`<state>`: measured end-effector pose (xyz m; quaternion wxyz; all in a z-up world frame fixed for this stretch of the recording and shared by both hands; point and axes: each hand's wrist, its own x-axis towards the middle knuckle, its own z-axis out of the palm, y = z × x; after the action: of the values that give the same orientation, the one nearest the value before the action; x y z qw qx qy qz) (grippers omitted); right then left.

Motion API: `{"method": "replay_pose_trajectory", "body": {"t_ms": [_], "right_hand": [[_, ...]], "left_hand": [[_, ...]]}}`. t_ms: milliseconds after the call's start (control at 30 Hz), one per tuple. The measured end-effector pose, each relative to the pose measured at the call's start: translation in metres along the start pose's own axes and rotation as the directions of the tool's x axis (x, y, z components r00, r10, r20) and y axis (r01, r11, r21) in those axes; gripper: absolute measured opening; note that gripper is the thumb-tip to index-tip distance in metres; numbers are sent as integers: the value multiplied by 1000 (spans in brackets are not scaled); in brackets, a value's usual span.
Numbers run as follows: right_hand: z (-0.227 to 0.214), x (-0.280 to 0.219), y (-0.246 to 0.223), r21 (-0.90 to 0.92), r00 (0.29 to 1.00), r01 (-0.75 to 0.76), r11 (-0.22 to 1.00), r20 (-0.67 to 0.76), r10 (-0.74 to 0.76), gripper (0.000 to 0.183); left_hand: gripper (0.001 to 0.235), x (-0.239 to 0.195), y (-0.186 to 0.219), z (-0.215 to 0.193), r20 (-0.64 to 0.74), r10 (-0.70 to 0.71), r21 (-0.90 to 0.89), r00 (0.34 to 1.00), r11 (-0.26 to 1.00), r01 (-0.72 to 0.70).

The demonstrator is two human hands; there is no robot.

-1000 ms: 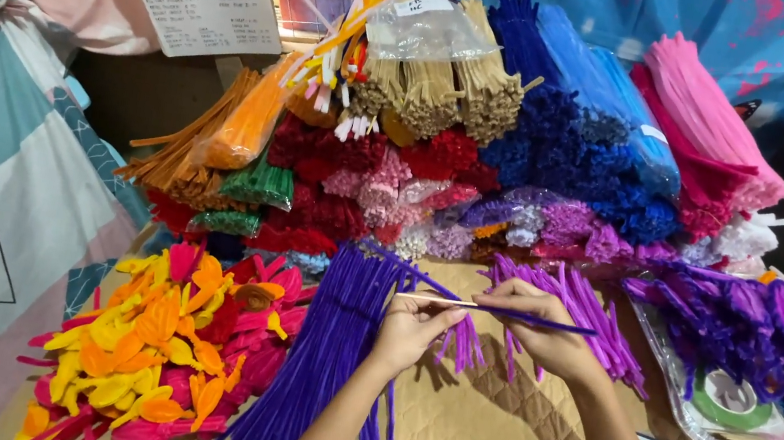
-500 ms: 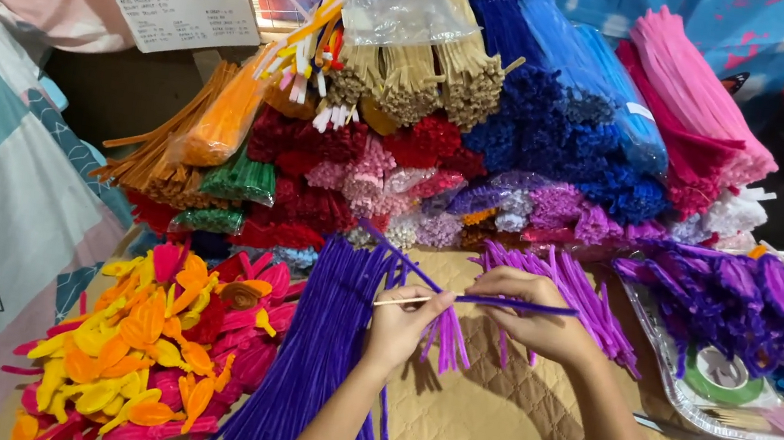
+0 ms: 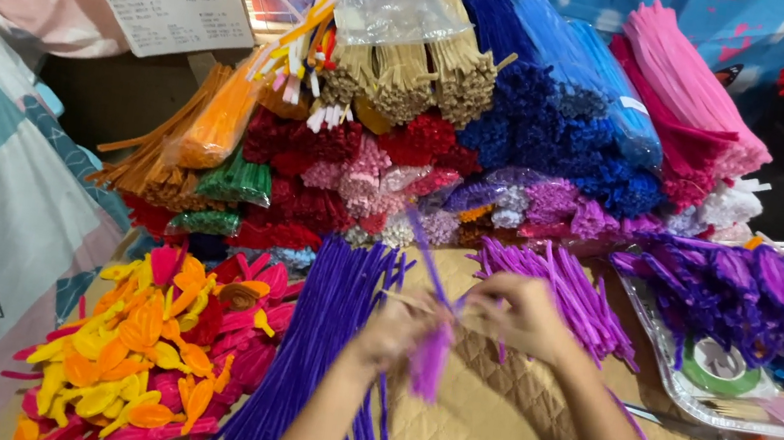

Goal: The person repeatedly picks up purple pipe cleaners, folds them, and wraps them around a thin wooden stick to form small decorative units. The person places the finished units on the table and continues the process with additional pipe cleaners.

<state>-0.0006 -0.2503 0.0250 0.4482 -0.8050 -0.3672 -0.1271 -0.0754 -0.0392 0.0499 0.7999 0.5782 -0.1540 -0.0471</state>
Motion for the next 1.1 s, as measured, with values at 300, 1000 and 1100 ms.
{"method": "replay_pose_trajectory", "body": {"t_ms": [300, 1000, 1100], "right_hand": [[-20, 19, -19, 46, 989, 28, 999, -144, -21, 7], [15, 78, 25, 284, 946, -163, 945, -228, 231, 12], [26, 59, 5, 107, 974, -204, 973, -82, 213, 12]], "left_hand": [[6, 19, -16, -65, 61, 251, 712, 966, 667, -219], [20, 84, -29, -86, -59, 268, 265, 962, 933, -244], [18, 97, -59, -99, -356, 172, 10, 919, 984, -180]]}}
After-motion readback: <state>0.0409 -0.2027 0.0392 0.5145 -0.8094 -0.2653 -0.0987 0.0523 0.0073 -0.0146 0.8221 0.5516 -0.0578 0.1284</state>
